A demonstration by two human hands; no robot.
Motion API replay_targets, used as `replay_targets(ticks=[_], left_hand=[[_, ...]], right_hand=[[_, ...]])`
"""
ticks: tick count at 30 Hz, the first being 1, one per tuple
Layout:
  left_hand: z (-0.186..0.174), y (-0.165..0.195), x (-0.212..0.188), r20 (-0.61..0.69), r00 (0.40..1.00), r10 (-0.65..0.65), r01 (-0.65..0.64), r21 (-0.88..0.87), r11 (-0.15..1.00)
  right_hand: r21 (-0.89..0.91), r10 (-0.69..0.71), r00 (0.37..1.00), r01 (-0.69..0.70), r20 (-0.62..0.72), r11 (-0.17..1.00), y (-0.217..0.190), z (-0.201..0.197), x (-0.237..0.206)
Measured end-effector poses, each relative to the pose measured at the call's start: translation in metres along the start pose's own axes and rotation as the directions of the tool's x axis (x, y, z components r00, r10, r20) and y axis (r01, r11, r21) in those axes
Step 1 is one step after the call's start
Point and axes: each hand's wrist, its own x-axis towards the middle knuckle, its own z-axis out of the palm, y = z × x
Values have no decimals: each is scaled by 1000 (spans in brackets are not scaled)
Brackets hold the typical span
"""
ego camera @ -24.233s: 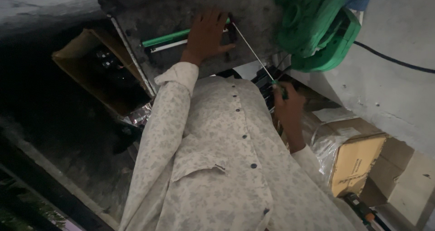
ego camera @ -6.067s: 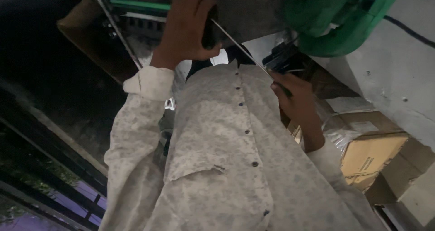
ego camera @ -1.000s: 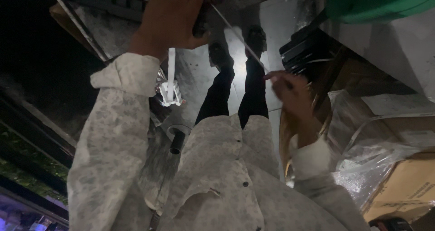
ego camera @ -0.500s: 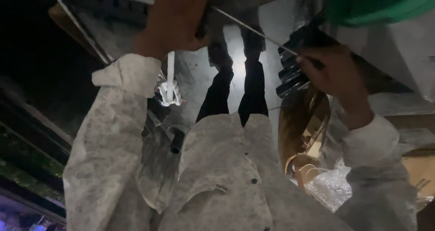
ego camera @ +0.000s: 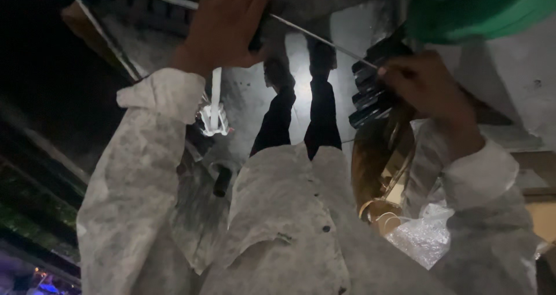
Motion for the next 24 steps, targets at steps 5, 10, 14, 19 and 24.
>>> replay_targets(ticks=[5,10,14,19,24], left_hand=[[5,1,-4,34,999,-32,29,62,998],[7,0,-6,-1,1000,-10,10,100,995],[6,-2,-5,-13,1000,-2,3,74,997],[0,1,-2,8,1000,-24,24,47,999],[-8,8,1,115,983,-144,150,-47,988]], right_hand=[[89,176,983,-171,-47,981,3,40,-4],[76,56,995,-50,-87,996,19,86,-22],[161,154,979,-132,-130,978,13,134,-25],[172,272,958,-254,-92,952,-2,144,-24],[-10,54,998,-54,-11,998,14,57,-17]])
